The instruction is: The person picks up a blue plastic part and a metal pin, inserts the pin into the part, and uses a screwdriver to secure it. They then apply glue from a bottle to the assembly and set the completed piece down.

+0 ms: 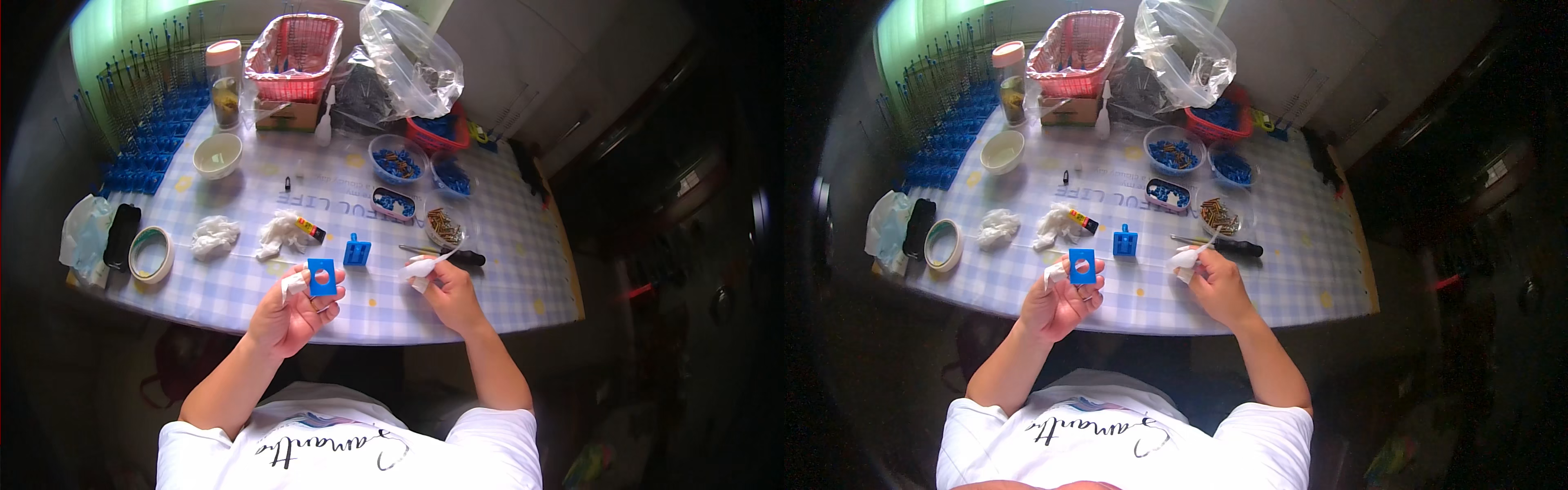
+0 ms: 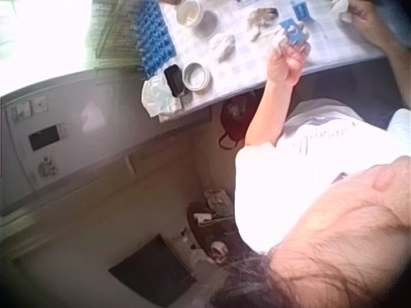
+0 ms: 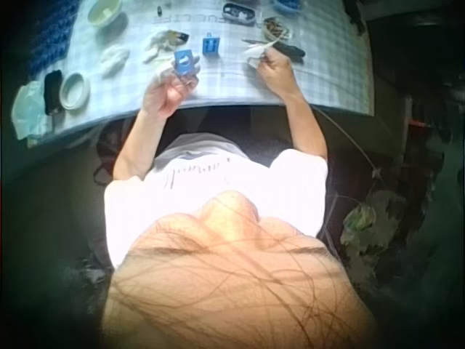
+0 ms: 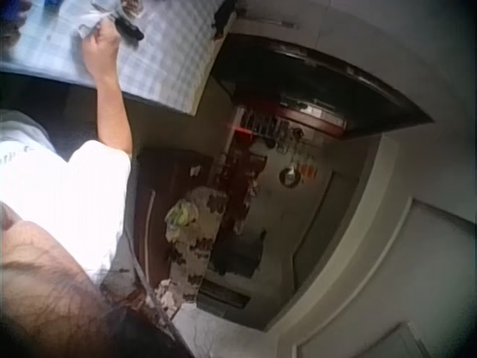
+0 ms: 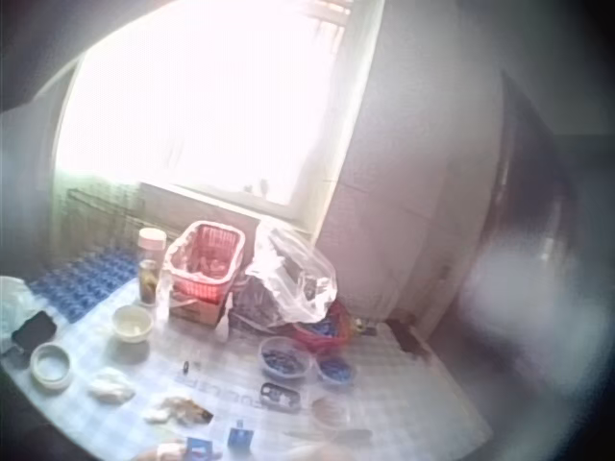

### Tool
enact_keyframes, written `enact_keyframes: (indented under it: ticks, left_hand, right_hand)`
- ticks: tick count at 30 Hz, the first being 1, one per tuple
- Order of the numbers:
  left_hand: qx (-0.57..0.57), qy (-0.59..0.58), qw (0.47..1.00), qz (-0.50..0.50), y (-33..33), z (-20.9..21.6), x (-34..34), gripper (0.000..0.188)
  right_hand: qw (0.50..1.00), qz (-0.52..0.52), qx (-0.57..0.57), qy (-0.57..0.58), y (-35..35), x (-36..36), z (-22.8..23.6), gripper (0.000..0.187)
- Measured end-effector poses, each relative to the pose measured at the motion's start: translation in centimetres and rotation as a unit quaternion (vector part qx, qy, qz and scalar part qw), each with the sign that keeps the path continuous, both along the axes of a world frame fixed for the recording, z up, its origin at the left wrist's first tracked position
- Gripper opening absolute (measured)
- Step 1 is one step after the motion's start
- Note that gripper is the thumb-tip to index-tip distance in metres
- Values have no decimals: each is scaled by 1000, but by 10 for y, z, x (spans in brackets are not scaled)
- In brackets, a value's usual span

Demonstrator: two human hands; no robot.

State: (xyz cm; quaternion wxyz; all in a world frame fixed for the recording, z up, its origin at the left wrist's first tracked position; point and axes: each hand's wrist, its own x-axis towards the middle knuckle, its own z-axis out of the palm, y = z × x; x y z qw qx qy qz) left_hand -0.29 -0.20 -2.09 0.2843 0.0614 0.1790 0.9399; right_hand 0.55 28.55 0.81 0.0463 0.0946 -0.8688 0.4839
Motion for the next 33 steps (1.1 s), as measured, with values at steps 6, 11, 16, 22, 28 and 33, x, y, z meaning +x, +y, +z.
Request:
enact_keyframes:
  ticks: [6, 11, 16, 22, 28, 33]
  left_hand:
    - [2, -37, 999, -3, -1, 6, -5, 43]
    - [20, -51, 998, -15, -1, 4, -5, 48]
    - [24, -55, 998, -23, 2, 6, -1, 51]
    - [53, -71, 995, -44, 6, 2, 5, 52]
    - [64, -74, 994, -54, 8, 4, 7, 55]
    - [62, -77, 994, -44, 7, 4, 8, 56]
  right_hand:
    - [983, 37, -176, -43, -3, 7, 26, 26]
    - [993, 115, 0, 12, 5, 9, 59, 25]
    - [980, 159, 117, 4, -1, 4, 87, 24]
    - [946, 222, 230, -57, -11, -9, 119, 26]
    - [932, 225, 276, -66, -18, -14, 140, 27]
    - [918, 215, 330, -49, -29, -15, 154, 26]
